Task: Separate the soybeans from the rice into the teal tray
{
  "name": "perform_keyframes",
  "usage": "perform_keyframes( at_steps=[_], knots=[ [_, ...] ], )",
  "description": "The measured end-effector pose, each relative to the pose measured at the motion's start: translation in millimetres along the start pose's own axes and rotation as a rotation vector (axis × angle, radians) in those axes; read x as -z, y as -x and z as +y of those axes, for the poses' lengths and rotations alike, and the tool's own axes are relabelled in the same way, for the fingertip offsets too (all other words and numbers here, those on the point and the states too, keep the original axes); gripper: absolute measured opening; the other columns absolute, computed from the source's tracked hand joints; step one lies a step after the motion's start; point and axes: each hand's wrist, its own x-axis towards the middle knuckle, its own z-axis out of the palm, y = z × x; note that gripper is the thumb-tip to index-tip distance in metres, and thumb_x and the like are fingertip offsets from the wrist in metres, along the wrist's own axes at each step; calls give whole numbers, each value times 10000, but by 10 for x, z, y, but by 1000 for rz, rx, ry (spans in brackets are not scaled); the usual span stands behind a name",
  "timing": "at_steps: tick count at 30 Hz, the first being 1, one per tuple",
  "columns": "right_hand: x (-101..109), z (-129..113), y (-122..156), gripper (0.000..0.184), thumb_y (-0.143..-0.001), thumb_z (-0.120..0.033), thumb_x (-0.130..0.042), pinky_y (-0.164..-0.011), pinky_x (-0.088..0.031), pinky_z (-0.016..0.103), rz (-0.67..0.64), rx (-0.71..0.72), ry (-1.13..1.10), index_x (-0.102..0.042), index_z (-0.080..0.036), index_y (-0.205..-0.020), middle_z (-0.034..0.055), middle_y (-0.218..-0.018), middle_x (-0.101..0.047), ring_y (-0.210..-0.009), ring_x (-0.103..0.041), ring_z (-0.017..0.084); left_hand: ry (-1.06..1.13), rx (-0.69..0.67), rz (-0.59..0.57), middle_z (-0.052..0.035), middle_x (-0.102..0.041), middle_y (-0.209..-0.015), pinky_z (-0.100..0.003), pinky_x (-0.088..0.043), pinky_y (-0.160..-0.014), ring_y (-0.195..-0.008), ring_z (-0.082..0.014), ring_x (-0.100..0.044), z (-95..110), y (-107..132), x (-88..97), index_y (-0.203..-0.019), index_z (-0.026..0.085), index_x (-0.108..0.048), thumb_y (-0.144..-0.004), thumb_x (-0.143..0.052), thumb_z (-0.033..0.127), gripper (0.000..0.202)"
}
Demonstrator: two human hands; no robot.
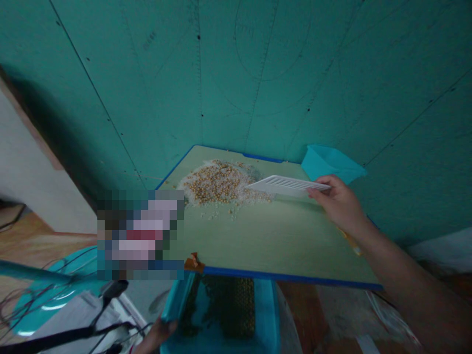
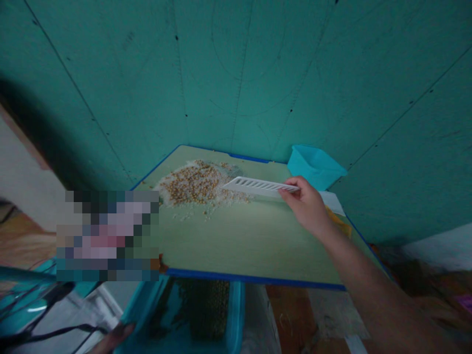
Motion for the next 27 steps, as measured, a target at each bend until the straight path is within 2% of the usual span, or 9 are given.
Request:
perform_keyframes(
  at_steps=[3, 8, 12, 15, 18, 21, 24, 27],
  knots=[
    [-101, -192, 62, 148, -740, -334, -588, -538, -414, 262, -39, 73, 36, -534, -229, -829, 0, -714, -592, -616, -557, 153, -5, 20, 16, 19, -587, -312, -421, -577, -627, -578, -333, -663, -30, -5, 7, -595, 330, -638, -384, -583, 666, 401],
    [-244, -369, 95, 107, -766, -295, -558, -525, -416, 251, -78, 161, 86, -552, -222, -843, 3, -714, -615, -603, -566, 144, 9, 43, -2, 4, -511, -236, -440, -578, -550, -563, -352, -657, 9, 26, -4, -459, 327, -568, -368, -531, 715, 401],
    [-357, -397, 52, 126, -767, -298, -556, -513, -429, 250, -80, 122, 41, -552, -216, -863, 4, -695, -618, -580, -570, 141, 18, 47, -6, 15, -594, -313, -380, -572, -476, -477, -303, -642, 134, 44, 15, -428, 323, -553, -359, -601, 655, 342],
    [-464, -446, 13, 137, -765, -296, -553, -522, -440, 255, -83, 111, -19, -550, -214, -874, 12, -726, -624, -594, -576, 143, 17, 38, -20, 23, -699, -468, -336, -576, -521, -525, -277, -663, 238, 66, 72, -444, 318, -582, -404, -670, 546, 248],
    [-586, -516, -18, 148, -762, -306, -553, -530, -438, 260, -121, 135, -61, -546, -217, -880, 13, -730, -620, -605, -576, 147, 17, 16, -30, 32, -739, -572, -345, -580, -606, -620, -286, -683, 296, 86, 117, -472, 320, -610, -438, -688, 485, 186],
    [-704, -587, -43, 151, -766, -314, -548, -520, -421, 257, -160, 163, -79, -545, -219, -884, 10, -710, -611, -578, -560, 141, 15, -1, -31, 36, -731, -542, -363, -582, -604, -582, -291, -677, 313, 100, 119, -447, 323, -597, -423, -694, 479, 185],
    [-795, -653, -61, 137, -773, -302, -541, -502, -396, 244, -178, 191, -76, -546, -220, -882, 4, -705, -604, -547, -530, 126, 10, -7, -29, 33, -718, -513, -371, -583, -583, -564, -289, -670, 329, 123, 98, -475, 320, -607, -466, -669, 493, 184],
    [-855, -714, -79, 127, -778, -293, -537, -509, -386, 238, -192, 216, -75, -547, -216, -878, 2, -703, -598, -547, -516, 119, 3, -9, -30, 35, -707, -500, -364, -578, -640, -598, -282, -670, 358, 156, 85, -463, 321, -593, -490, -667, 467, 166]
  ],
)
